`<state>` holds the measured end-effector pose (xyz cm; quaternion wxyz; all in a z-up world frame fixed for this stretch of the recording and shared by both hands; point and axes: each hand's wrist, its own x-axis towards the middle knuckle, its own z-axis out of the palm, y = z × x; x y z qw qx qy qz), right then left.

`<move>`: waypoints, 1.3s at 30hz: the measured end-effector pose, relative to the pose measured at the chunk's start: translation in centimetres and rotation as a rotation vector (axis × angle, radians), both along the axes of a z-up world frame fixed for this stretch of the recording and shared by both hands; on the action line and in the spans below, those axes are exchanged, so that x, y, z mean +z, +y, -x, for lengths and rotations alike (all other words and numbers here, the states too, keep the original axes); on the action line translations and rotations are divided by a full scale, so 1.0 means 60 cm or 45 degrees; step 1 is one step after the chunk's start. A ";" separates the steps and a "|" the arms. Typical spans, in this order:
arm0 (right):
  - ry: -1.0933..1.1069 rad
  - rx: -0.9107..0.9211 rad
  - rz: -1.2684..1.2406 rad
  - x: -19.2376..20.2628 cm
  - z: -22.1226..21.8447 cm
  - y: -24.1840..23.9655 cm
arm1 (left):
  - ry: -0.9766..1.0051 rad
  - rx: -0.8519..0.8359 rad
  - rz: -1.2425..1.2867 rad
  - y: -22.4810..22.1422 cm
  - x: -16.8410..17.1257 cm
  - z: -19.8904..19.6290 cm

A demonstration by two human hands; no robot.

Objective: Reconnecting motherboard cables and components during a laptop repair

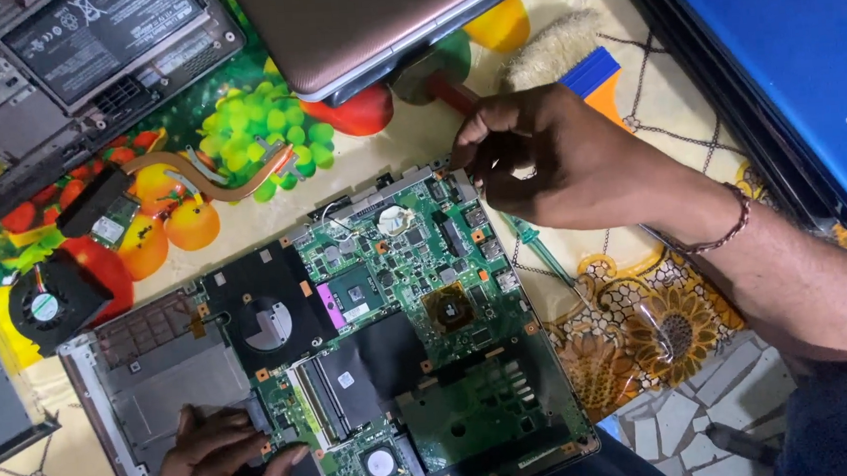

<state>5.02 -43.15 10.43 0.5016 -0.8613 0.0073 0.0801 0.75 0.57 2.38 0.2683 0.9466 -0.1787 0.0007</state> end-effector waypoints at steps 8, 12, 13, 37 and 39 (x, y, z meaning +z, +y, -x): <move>-0.012 0.003 -0.182 0.008 -0.004 0.006 | -0.023 -0.052 -0.064 -0.039 0.059 -0.004; 0.227 -0.084 -0.272 0.015 -0.009 0.005 | 0.006 0.092 0.035 -0.067 0.076 0.001; 0.234 -0.062 -0.321 0.012 -0.009 0.003 | -0.030 0.098 0.068 -0.073 0.079 0.001; 0.258 -0.091 -0.578 -0.019 -0.005 -0.007 | -0.060 -0.099 0.219 -0.051 0.077 0.003; 0.255 -0.086 -0.583 -0.019 -0.005 -0.010 | -0.077 -0.108 0.214 -0.052 0.074 0.003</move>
